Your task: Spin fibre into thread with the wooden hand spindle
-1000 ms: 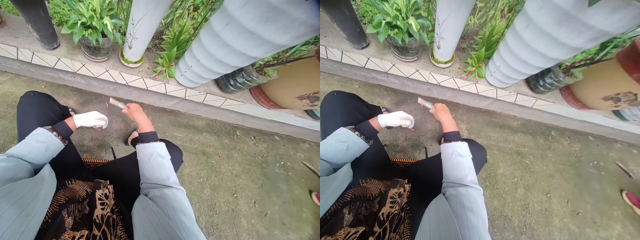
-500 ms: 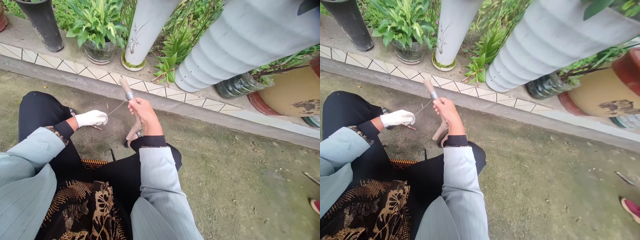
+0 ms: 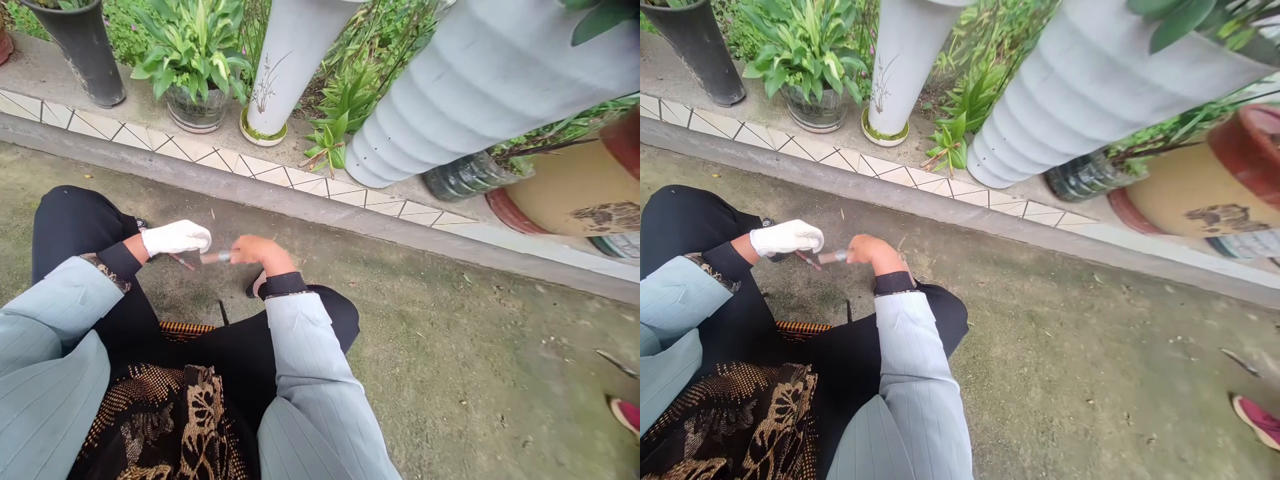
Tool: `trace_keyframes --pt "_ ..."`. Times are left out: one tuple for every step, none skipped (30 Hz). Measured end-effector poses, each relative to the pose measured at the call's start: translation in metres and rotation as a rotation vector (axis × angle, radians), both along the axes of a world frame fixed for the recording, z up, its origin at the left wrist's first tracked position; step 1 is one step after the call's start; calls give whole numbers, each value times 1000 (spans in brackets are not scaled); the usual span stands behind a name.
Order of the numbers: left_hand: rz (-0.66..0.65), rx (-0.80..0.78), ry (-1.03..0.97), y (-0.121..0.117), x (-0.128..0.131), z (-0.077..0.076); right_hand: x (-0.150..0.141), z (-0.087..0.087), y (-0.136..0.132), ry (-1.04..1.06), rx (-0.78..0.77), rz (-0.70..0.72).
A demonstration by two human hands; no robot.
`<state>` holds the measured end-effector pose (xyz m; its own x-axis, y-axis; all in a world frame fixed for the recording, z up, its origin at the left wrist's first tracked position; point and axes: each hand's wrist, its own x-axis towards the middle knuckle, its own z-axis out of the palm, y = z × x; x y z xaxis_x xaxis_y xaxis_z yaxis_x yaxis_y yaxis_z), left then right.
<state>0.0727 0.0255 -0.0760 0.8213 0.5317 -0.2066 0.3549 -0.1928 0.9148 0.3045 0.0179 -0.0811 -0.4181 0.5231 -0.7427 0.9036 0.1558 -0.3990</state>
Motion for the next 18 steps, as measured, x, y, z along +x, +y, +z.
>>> trace_keyframes --pt "24 50 38 3 -1 0 -1 4 -3 77 -126 67" --pt "50 94 77 7 -2 0 -1 10 -6 175 -218 99" --pt "69 123 103 12 -3 0 1 16 -9 323 -282 101" --pt "92 139 108 16 -3 -1 3 23 -10 490 -279 28" --pt "109 141 94 21 -2 -2 6 30 -10 652 -228 -110" --pt "112 132 70 26 -1 -3 10 35 -8 804 -161 -265" --pt "100 119 46 30 0 -3 13 40 -4 914 -78 -429" --pt "72 112 30 33 2 -3 17 42 0 986 -3 -571" --pt "33 118 29 36 4 -3 19 43 6 1020 59 -680" --pt "-12 134 44 39 6 -3 21 42 13 1019 110 -760" --pt "-66 156 62 41 9 -2 23 40 21 986 153 -818" --pt "-113 176 86 42 11 -1 24 37 29 927 192 -860" --pt "-169 191 101 44 13 -1 24 34 36 840 225 -880" --pt "-227 206 103 46 15 0 24 30 44 727 261 -872" --pt "-276 219 104 48 18 1 24 26 50 590 307 -830" --pt "-317 229 102 52 20 2 23 23 56 440 360 -751" --pt "-342 236 103 56 21 4 22 19 60 288 415 -648" --pt "-353 239 110 61 23 6 21 17 62 148 457 -531"
